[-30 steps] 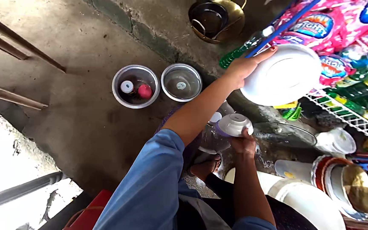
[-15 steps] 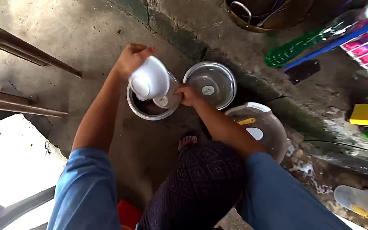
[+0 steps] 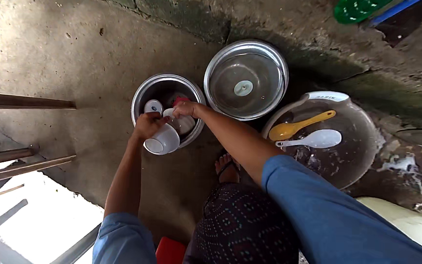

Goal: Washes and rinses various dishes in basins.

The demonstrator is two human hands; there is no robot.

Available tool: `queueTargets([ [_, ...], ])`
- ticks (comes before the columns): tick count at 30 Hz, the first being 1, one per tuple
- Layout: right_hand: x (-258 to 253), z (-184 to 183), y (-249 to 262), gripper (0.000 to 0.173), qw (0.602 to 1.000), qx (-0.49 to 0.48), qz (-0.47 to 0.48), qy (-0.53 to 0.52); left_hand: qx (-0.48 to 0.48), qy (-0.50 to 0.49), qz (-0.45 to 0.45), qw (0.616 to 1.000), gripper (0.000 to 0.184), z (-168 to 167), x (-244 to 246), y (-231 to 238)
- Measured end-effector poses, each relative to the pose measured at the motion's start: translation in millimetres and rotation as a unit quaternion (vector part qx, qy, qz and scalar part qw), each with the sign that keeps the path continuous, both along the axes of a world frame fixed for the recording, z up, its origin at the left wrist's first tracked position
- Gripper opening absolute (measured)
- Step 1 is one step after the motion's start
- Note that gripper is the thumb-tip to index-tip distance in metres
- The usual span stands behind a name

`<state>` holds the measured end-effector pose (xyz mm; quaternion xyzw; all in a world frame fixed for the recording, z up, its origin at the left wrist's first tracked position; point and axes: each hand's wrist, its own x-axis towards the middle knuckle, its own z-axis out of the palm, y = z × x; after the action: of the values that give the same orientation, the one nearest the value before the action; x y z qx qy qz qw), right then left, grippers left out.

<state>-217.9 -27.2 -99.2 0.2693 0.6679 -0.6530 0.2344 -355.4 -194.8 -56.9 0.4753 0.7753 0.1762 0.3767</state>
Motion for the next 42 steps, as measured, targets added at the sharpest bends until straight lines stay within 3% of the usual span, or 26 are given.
queueTargets([
  [3,2,8,3,0.022,1.0,-0.002,-0.009,-0.005,-0.017,0.0,-0.003,1.0,0.045,27,-4,21],
  [6,4,11,2,0.023,1.0,-0.011,-0.021,0.006,0.058,0.01,-0.005,0.998,0.044,51,-11,40],
  [11,6,13,2,0.024,0.999,0.034,-0.027,0.011,0.01,0.056,-0.13,0.99,0.043,6,-3,49],
  [16,6,7,-6,0.032,0.987,0.139,-0.035,0.071,0.071,0.166,-0.057,0.982,0.05,-21,4,20],
  [20,14,27,-24,0.068,0.969,0.233,-0.038,0.071,0.02,0.189,-0.054,0.98,0.05,-41,10,14],
  [22,22,41,-38,0.063,0.952,0.293,-0.043,0.077,0.013,0.188,-0.032,0.982,0.051,-43,19,16],
  [25,66,75,-36,0.046,0.924,0.328,-0.076,0.179,-0.021,0.177,0.025,0.984,0.053,-22,35,23],
  [27,126,87,-27,0.034,0.87,0.375,-0.196,0.253,0.004,0.173,0.08,0.982,0.06,6,50,30],
  [29,208,86,-18,0.033,0.796,0.456,-0.356,0.178,0.076,0.158,0.099,0.98,0.059,41,84,45],
  [30,253,81,-15,0.04,0.768,0.466,-0.433,0.076,0.114,0.137,0.08,0.981,0.055,55,111,54],
  [32,336,62,-9,0.069,0.689,0.401,-0.59,-0.13,0.18,0.061,-0.012,0.982,0.043,72,185,81],
  [34,385,38,-8,0.093,0.581,0.244,-0.74,-0.234,0.189,0.011,-0.181,0.965,0.034,64,263,120],
  [36,397,11,-11,0.085,0.475,0.064,-0.857,-0.188,0.13,-0.007,-0.344,0.93,0.037,32,334,161],
  [38,395,-9,-11,0.057,0.41,-0.084,-0.905,-0.076,0.053,0.051,-0.44,0.895,0.056,-8,383,191],
  [40,397,-14,-5,0.046,0.382,-0.182,-0.906,0.013,-0.023,0.096,-0.457,0.884,0.079,-30,407,210],
  [42,399,-8,3,0.033,0.405,-0.165,-0.898,0.039,-0.071,0.104,-0.438,0.89,0.087,-36,412,220],
])
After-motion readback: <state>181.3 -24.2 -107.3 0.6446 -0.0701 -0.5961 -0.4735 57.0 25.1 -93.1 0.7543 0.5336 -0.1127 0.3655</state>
